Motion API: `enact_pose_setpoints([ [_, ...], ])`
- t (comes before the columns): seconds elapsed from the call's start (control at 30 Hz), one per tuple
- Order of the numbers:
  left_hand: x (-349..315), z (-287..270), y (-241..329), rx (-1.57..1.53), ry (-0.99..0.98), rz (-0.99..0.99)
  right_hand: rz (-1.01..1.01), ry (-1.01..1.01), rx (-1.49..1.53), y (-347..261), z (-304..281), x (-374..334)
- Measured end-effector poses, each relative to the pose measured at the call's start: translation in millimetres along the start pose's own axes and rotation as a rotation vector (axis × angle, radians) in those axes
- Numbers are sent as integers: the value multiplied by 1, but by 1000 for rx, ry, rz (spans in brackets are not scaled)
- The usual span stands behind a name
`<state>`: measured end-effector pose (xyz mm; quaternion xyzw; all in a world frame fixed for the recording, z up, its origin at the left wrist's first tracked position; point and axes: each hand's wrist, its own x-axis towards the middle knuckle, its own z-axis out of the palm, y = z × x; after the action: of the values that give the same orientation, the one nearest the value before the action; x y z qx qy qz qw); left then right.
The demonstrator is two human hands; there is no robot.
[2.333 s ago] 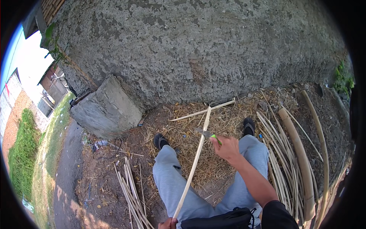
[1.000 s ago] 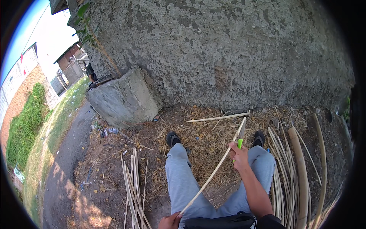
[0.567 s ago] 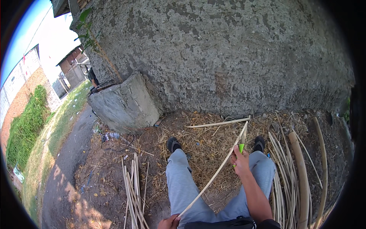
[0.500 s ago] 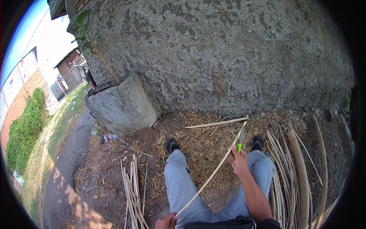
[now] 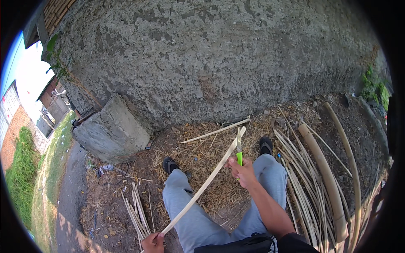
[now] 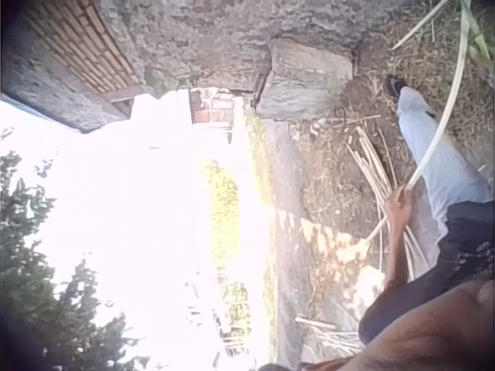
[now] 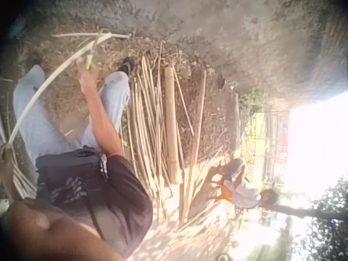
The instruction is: The person scrapes and shaves bamboo strips using a knife and bends them by hand.
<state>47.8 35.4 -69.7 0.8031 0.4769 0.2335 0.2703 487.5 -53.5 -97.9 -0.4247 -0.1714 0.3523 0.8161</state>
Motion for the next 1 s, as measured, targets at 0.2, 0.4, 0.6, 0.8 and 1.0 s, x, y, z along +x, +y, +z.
enact_pose_setpoints([
  [0.2,-3,0,10,8,-59,-51,3,-26,46,-12,-3,-3],
  [0.4,-11,10,-6,-55,-128,-111,24,-6,-18,-16,-3,-4],
  [0.6,-17,12,-8,7,-267,-93,58,-18,50,-13,0,-6],
  [0.8,-24,7,29,98,-272,-71,18,52,-185,-5,8,-9],
  [1.0,-27,25,8,11,-260,-8,-9,126,-322,0,11,-5],
])
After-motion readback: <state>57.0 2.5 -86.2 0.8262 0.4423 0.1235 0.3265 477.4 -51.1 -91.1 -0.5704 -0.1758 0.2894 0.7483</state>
